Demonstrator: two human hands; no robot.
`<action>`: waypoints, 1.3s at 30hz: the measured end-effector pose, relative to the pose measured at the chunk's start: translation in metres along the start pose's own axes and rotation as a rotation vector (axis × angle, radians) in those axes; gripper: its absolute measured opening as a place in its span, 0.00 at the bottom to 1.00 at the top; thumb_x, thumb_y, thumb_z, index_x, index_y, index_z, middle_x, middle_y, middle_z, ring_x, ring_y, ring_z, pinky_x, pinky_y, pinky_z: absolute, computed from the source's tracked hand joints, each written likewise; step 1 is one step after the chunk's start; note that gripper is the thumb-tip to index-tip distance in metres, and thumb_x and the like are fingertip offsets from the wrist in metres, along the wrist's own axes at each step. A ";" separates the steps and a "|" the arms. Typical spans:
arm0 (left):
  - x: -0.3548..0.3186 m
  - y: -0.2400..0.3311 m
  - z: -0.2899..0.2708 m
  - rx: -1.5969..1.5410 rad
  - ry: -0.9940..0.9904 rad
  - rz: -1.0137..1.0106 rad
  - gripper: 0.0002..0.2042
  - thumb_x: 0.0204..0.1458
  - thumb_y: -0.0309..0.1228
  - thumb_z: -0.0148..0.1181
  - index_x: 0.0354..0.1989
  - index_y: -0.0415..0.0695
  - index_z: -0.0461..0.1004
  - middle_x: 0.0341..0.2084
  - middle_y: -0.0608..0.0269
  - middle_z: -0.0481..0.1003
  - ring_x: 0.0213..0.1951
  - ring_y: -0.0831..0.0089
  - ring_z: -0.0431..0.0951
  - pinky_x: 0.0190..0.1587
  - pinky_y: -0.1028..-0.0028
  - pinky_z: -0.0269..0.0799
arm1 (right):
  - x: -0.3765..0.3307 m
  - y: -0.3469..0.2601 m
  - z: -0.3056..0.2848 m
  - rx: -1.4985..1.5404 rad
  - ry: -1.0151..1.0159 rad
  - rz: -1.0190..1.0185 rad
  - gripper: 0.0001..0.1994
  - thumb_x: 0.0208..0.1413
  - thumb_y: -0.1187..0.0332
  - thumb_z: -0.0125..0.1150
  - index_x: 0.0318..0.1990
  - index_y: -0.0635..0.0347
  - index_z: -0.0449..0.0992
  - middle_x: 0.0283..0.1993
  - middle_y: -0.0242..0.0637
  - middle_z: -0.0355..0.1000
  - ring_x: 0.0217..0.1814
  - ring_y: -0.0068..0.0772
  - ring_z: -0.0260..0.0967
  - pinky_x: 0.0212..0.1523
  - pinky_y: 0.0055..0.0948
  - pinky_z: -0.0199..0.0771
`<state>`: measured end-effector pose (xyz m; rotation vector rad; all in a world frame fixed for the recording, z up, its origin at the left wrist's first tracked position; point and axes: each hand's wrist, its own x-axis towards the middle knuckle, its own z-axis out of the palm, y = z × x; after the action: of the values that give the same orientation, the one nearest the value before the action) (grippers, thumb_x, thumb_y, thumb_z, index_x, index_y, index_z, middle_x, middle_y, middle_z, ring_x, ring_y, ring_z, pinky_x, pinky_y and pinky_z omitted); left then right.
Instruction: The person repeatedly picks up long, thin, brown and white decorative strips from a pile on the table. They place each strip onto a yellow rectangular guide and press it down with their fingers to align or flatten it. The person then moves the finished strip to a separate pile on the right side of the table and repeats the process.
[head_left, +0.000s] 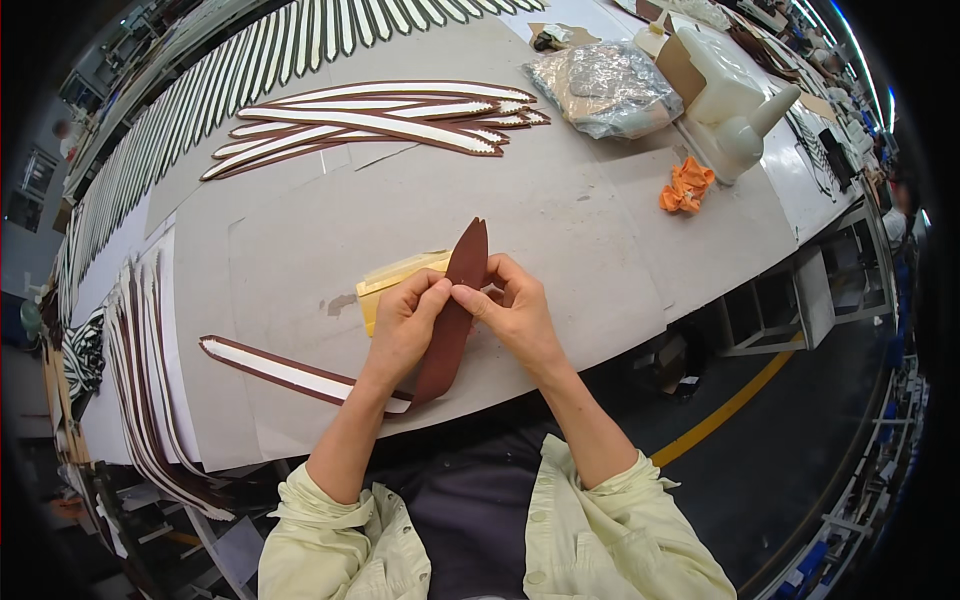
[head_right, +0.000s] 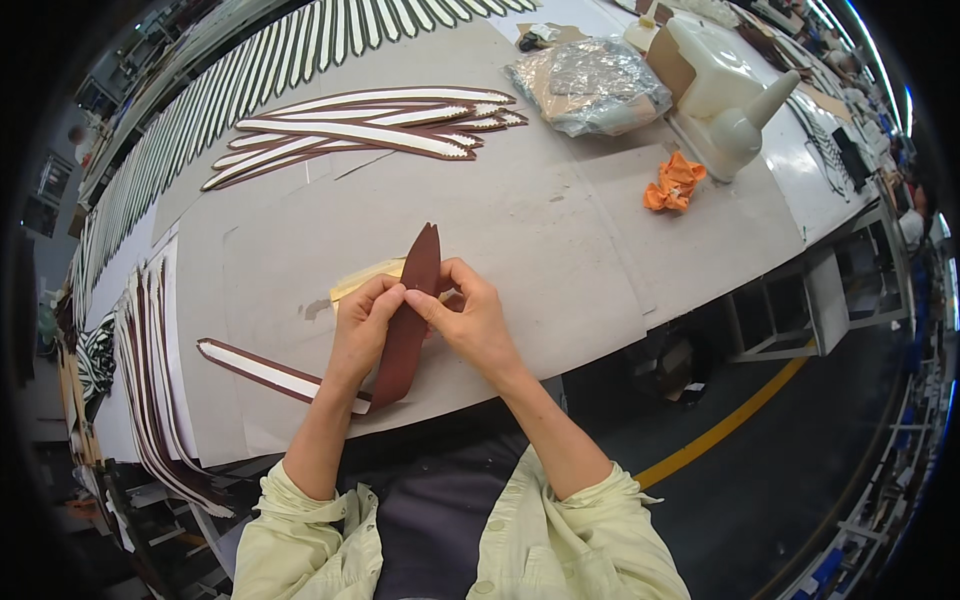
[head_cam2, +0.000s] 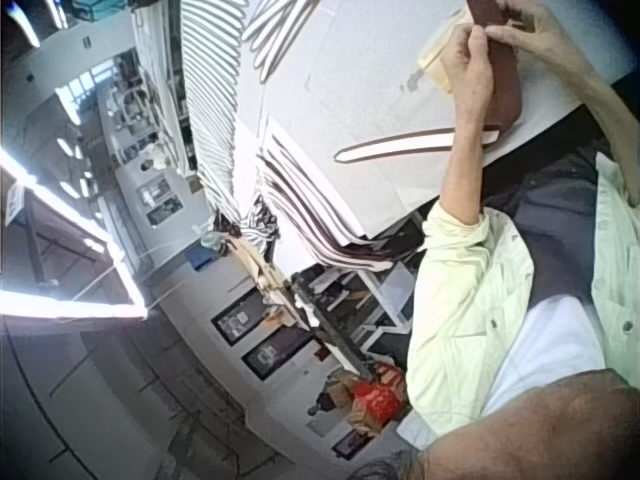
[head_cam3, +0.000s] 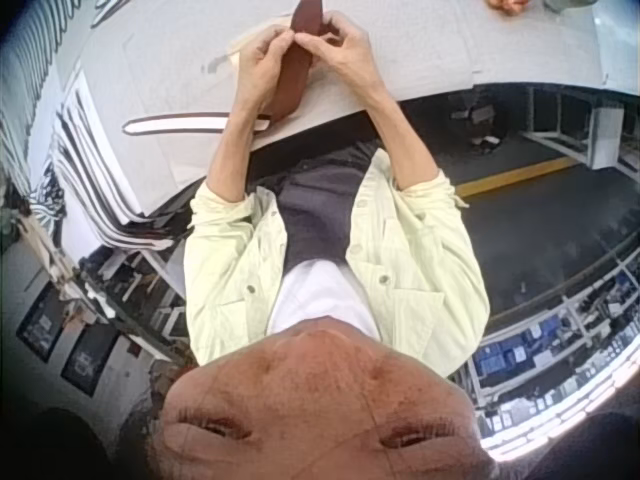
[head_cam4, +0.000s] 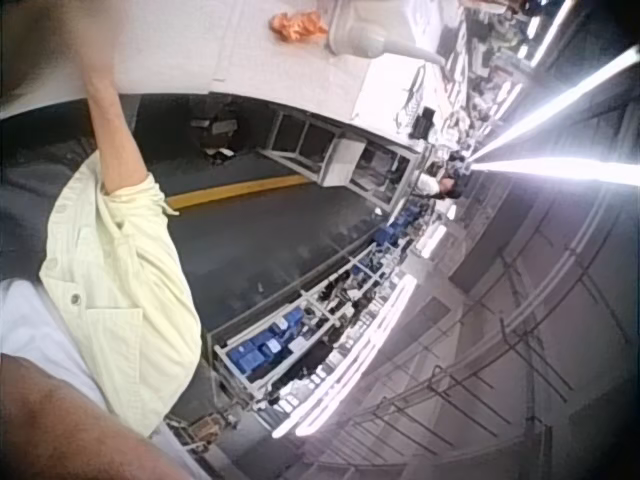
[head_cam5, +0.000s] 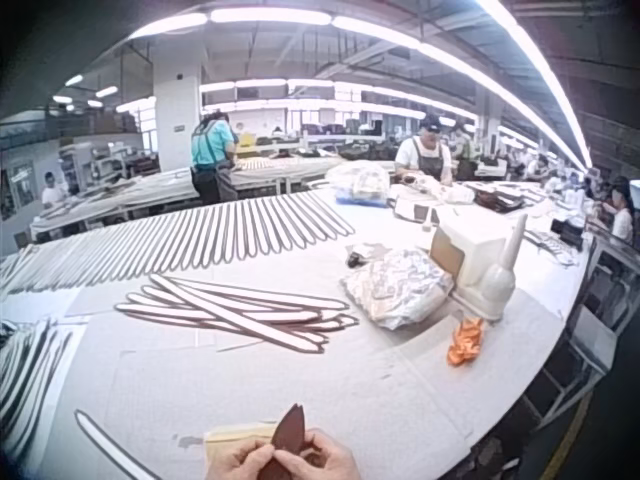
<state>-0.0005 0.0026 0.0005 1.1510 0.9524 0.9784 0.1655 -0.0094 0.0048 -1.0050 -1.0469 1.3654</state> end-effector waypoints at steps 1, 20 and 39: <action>0.000 0.000 -0.001 -0.002 -0.004 -0.002 0.10 0.72 0.29 0.52 0.44 0.35 0.76 0.31 0.62 0.81 0.32 0.77 0.82 0.36 0.75 0.79 | 0.001 0.001 0.000 0.011 0.002 0.004 0.12 0.67 0.63 0.67 0.38 0.64 0.77 0.31 0.32 0.78 0.29 0.18 0.73 0.29 0.21 0.74; 0.000 -0.003 0.002 0.098 0.093 0.048 0.10 0.71 0.31 0.54 0.40 0.37 0.77 0.28 0.73 0.74 0.30 0.86 0.71 0.33 0.80 0.68 | -0.001 0.005 -0.010 -0.037 0.022 -0.026 0.11 0.71 0.65 0.60 0.42 0.65 0.80 0.37 0.30 0.78 0.37 0.19 0.75 0.38 0.24 0.76; -0.010 0.014 0.013 1.173 0.374 0.766 0.08 0.51 0.21 0.70 0.39 0.42 0.81 0.34 0.61 0.81 0.36 0.62 0.81 0.38 0.63 0.76 | 0.000 0.008 -0.006 0.031 -0.029 0.026 0.09 0.67 0.71 0.62 0.45 0.69 0.82 0.39 0.31 0.79 0.39 0.21 0.74 0.44 0.26 0.78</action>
<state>0.0076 -0.0089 0.0171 2.4979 1.4992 1.2800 0.1694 -0.0093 -0.0043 -0.9814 -1.0341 1.4166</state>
